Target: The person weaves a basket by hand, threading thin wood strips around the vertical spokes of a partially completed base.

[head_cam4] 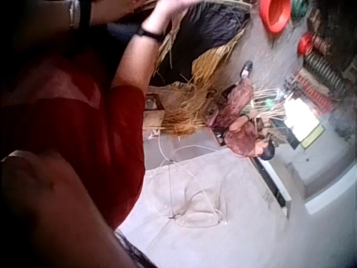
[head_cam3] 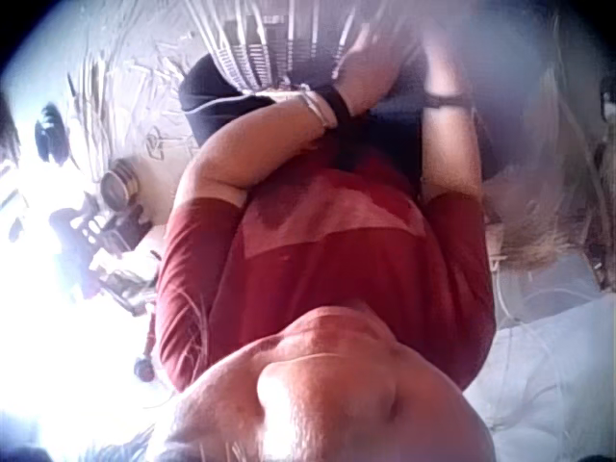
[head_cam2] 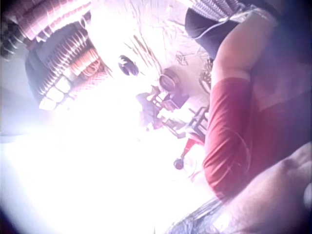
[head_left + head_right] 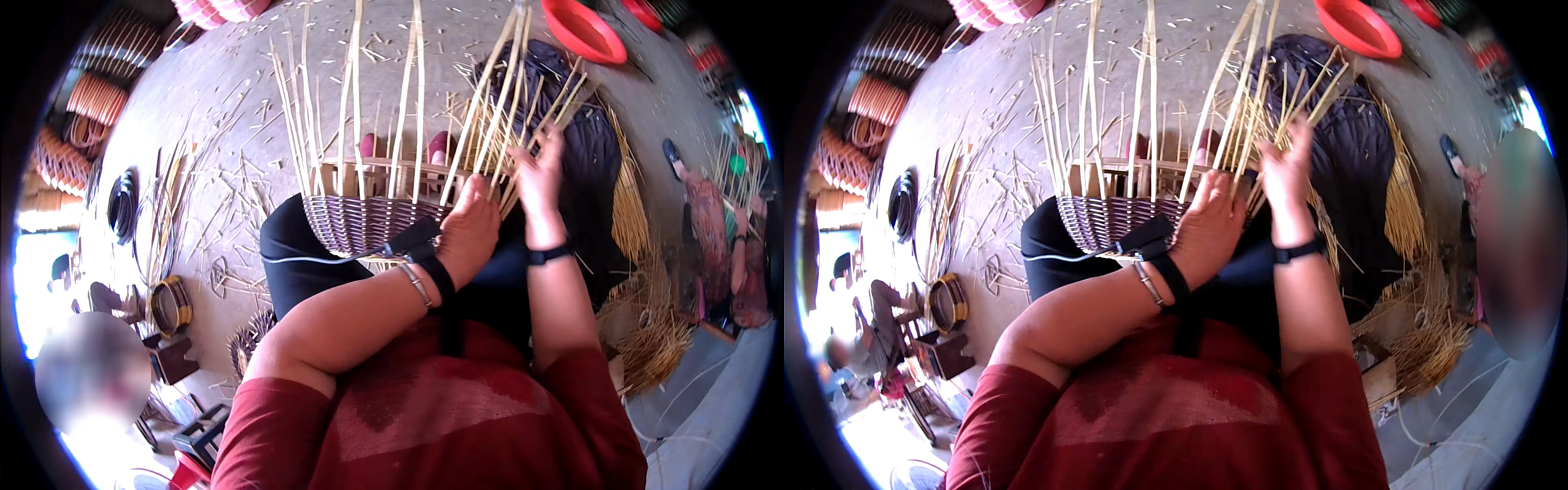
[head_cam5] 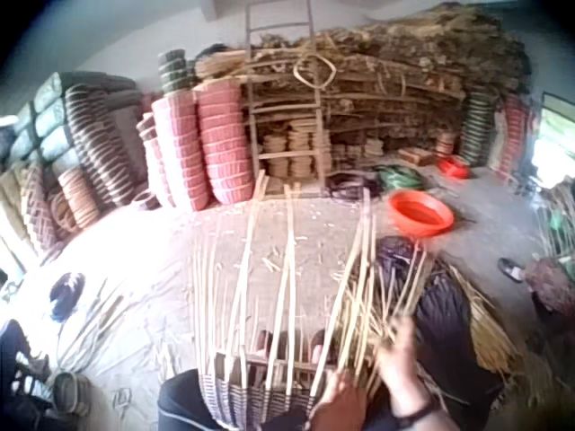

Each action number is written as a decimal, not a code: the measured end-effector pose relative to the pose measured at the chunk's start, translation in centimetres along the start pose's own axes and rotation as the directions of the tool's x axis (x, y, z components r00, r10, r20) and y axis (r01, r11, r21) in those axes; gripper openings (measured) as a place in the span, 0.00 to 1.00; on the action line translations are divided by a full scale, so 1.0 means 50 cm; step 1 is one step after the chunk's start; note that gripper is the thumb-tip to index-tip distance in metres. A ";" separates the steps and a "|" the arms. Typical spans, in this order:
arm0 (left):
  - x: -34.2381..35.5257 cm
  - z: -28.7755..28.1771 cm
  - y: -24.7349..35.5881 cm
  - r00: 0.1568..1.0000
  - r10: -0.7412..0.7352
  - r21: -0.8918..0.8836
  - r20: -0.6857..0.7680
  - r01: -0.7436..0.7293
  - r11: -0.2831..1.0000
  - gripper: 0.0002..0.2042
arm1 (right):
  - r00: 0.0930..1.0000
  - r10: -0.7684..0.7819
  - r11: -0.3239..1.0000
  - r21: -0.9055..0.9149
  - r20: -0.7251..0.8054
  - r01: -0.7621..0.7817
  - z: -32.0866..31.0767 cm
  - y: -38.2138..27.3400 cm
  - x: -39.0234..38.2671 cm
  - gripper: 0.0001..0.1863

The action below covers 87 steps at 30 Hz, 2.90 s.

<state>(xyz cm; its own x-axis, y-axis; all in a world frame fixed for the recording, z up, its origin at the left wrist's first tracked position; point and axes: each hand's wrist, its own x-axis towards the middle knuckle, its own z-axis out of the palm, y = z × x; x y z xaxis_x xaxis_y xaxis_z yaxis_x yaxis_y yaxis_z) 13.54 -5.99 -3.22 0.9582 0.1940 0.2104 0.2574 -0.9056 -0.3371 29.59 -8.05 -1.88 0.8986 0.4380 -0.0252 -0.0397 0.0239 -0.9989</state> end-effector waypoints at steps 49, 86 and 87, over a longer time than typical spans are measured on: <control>-0.093 -0.111 -0.244 0.957 -0.244 -0.683 -0.158 0.073 0.727 0.24 | 0.916 -0.114 0.812 0.568 0.384 -0.136 -0.081 -0.117 -0.203 0.18; -0.009 -0.165 -0.160 0.978 -0.201 -0.526 -0.057 0.142 0.838 0.35 | 0.883 -0.118 0.886 0.449 0.455 -0.113 -0.172 -0.040 -0.061 0.24; 0.001 -0.164 -0.158 0.979 -0.180 -0.532 -0.092 0.105 0.840 0.36 | 0.936 0.088 0.859 0.450 0.341 -0.245 -0.181 -0.038 -0.109 0.20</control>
<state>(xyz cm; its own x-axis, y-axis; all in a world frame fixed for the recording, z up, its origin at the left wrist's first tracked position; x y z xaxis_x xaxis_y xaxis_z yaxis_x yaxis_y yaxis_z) 10.54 -1.93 6.95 0.8805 0.3184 0.3511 0.2500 -0.9413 0.2267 28.73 -18.59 -0.17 0.6883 0.7189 -0.0977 -0.4506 0.3180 -0.8342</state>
